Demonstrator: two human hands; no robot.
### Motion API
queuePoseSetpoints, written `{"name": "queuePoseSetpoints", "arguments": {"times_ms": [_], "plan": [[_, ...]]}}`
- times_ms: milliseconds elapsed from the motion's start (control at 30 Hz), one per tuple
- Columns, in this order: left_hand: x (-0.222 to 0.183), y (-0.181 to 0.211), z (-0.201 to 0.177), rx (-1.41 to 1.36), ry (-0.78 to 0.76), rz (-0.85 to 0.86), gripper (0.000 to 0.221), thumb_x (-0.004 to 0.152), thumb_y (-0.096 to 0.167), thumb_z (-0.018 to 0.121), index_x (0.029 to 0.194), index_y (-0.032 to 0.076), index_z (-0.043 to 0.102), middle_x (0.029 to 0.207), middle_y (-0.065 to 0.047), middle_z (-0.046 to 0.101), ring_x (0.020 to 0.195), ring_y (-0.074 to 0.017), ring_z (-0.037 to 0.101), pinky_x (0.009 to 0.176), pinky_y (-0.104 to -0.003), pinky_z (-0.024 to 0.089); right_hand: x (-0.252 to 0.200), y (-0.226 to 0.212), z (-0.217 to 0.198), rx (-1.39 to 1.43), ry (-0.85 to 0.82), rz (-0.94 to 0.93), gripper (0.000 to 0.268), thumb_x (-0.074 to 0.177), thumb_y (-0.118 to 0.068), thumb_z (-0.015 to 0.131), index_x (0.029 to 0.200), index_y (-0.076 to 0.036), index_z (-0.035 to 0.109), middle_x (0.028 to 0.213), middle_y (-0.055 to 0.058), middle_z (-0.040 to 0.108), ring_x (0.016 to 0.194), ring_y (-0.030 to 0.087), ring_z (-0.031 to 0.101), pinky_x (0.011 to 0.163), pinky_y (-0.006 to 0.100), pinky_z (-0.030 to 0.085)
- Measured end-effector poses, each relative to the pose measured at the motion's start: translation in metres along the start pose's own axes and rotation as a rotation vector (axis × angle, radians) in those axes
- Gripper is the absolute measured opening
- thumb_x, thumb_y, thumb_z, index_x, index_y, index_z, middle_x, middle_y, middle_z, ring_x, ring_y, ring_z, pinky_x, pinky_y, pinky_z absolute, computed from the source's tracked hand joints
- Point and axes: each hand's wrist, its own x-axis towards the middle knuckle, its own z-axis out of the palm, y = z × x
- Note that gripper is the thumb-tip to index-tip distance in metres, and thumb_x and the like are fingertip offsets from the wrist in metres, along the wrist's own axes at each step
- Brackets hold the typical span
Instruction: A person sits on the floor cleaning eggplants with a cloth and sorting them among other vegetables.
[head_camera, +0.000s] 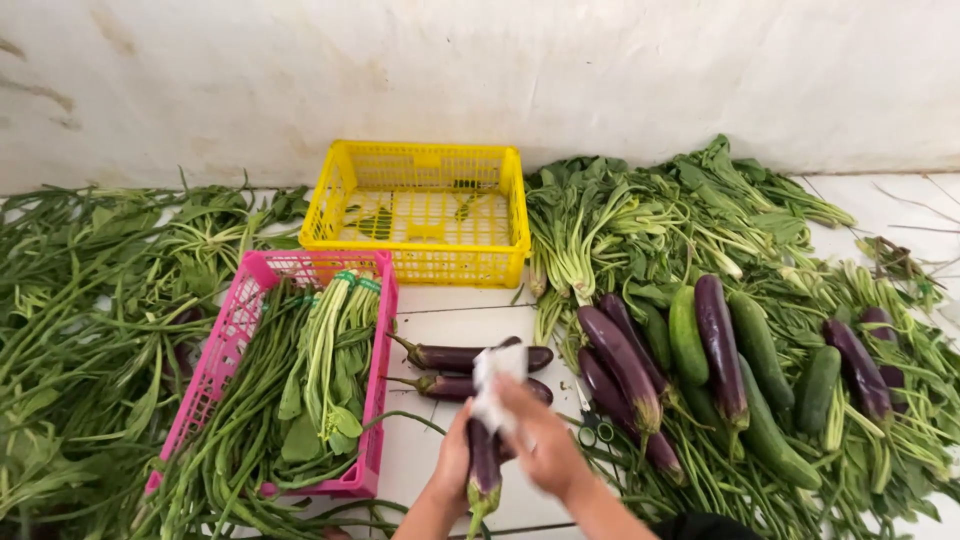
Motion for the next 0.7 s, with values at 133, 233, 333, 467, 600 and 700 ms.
{"name": "queuePoseSetpoints", "arguments": {"times_ms": [133, 233, 333, 467, 600, 700], "plan": [[0.005, 0.006, 0.000, 0.000, -0.018, 0.029, 0.057, 0.101, 0.043, 0.045, 0.131, -0.003, 0.062, 0.107, -0.024, 0.068, 0.082, -0.0304, 0.062, 0.074, -0.043, 0.052, -0.001, -0.033, 0.008, -0.053, -0.104, -0.255, 0.044, 0.090, 0.000, 0.061, 0.134, 0.003, 0.064, 0.149, 0.014, 0.058, 0.146, 0.037, 0.047, 0.114, 0.042, 0.046], [0.006, 0.001, -0.001, 0.003, -0.043, 0.035, 0.056, 0.101, 0.041, 0.044, 0.132, -0.002, 0.062, 0.108, -0.023, 0.068, 0.084, -0.0298, 0.061, 0.076, -0.044, 0.053, -0.002, -0.005, 0.006, -0.233, -0.044, -0.266, 0.051, 0.086, -0.003, 0.062, 0.136, -0.004, 0.064, 0.146, 0.010, 0.061, 0.143, 0.032, 0.050, 0.113, 0.041, 0.048], [0.003, -0.005, 0.002, 0.014, -0.076, 0.035, 0.055, 0.101, 0.038, 0.044, 0.133, -0.002, 0.062, 0.108, -0.022, 0.068, 0.086, -0.0292, 0.061, 0.077, -0.045, 0.053, 0.006, 0.020, -0.006, -0.234, 0.099, -0.243, 0.057, 0.087, -0.001, 0.059, 0.143, -0.008, 0.058, 0.147, 0.010, 0.062, 0.138, 0.029, 0.059, 0.115, 0.039, 0.049], [-0.008, -0.010, 0.007, 0.096, -0.298, -0.059, 0.046, 0.107, 0.035, 0.031, 0.128, 0.001, 0.054, 0.078, -0.014, 0.060, 0.062, -0.0198, 0.055, 0.063, -0.033, 0.050, 0.014, 0.044, -0.029, -0.266, 0.312, 0.032, 0.039, 0.101, -0.012, 0.050, 0.138, -0.001, 0.059, 0.149, 0.016, 0.058, 0.140, 0.031, 0.054, 0.118, 0.037, 0.046], [-0.016, -0.008, 0.016, 0.137, -0.319, -0.035, 0.047, 0.108, 0.033, 0.026, 0.130, 0.002, 0.053, 0.074, -0.011, 0.057, 0.063, -0.0186, 0.053, 0.065, -0.034, 0.049, 0.018, 0.048, -0.029, -0.149, 0.326, 0.054, 0.038, 0.099, -0.007, 0.052, 0.135, 0.002, 0.061, 0.152, 0.018, 0.053, 0.145, 0.033, 0.047, 0.122, 0.041, 0.041], [0.002, -0.013, -0.003, 0.018, -0.226, -0.011, 0.052, 0.107, 0.039, 0.033, 0.128, -0.003, 0.055, 0.078, -0.017, 0.062, 0.059, -0.0203, 0.054, 0.063, -0.037, 0.049, 0.009, 0.023, -0.012, -0.134, 0.192, 0.029, 0.041, 0.097, -0.014, 0.053, 0.136, -0.006, 0.064, 0.151, 0.011, 0.058, 0.144, 0.028, 0.051, 0.119, 0.042, 0.042]]}}
